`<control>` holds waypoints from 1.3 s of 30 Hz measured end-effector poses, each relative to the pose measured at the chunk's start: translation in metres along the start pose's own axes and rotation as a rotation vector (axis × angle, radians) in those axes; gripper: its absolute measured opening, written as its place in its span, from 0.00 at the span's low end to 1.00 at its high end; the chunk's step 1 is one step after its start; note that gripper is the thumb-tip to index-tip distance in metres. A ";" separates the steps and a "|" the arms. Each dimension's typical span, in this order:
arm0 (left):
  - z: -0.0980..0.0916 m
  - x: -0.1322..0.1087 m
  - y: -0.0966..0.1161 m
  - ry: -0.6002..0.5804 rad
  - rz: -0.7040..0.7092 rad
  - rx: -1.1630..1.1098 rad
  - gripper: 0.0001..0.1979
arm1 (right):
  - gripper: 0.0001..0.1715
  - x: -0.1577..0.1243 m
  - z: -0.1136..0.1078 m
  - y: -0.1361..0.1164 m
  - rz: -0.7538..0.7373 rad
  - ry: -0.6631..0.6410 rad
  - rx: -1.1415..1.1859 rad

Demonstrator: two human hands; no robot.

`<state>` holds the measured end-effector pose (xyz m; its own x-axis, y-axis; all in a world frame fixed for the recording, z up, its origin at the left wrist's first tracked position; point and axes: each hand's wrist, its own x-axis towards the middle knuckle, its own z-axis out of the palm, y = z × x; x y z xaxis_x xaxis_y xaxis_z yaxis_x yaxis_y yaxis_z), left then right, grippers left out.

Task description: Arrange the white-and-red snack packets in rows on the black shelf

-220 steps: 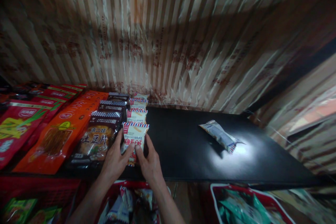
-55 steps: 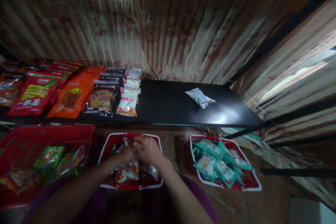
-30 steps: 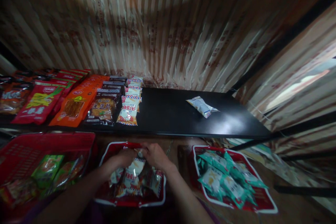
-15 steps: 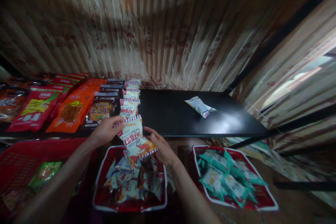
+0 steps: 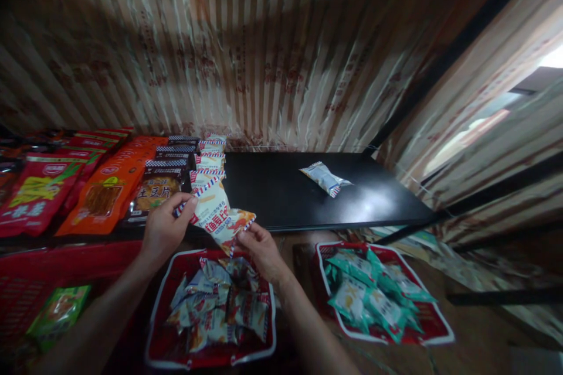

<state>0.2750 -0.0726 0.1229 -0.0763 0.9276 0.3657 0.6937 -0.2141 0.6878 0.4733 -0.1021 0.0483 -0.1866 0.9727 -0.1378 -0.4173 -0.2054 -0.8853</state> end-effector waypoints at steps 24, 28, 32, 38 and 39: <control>0.010 -0.001 -0.003 -0.029 -0.297 -0.594 0.13 | 0.14 -0.008 -0.001 -0.018 0.047 0.000 0.206; 0.008 0.000 0.002 -0.071 -0.350 -0.723 0.14 | 0.16 -0.006 -0.001 -0.020 0.059 0.045 0.215; 0.011 -0.001 0.008 -0.154 -0.381 -0.998 0.16 | 0.16 -0.004 0.001 -0.020 0.064 0.141 0.285; 0.034 -0.021 0.019 -0.370 -0.428 -1.182 0.18 | 0.15 0.001 0.004 -0.009 0.036 0.164 0.297; 0.039 -0.026 0.021 -0.386 -0.435 -1.197 0.20 | 0.15 0.001 0.004 -0.007 0.030 0.148 0.278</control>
<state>0.3190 -0.0889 0.1035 0.2153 0.9727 -0.0864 -0.4043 0.1693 0.8988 0.4721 -0.0996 0.0563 -0.0793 0.9668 -0.2429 -0.6444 -0.2356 -0.7275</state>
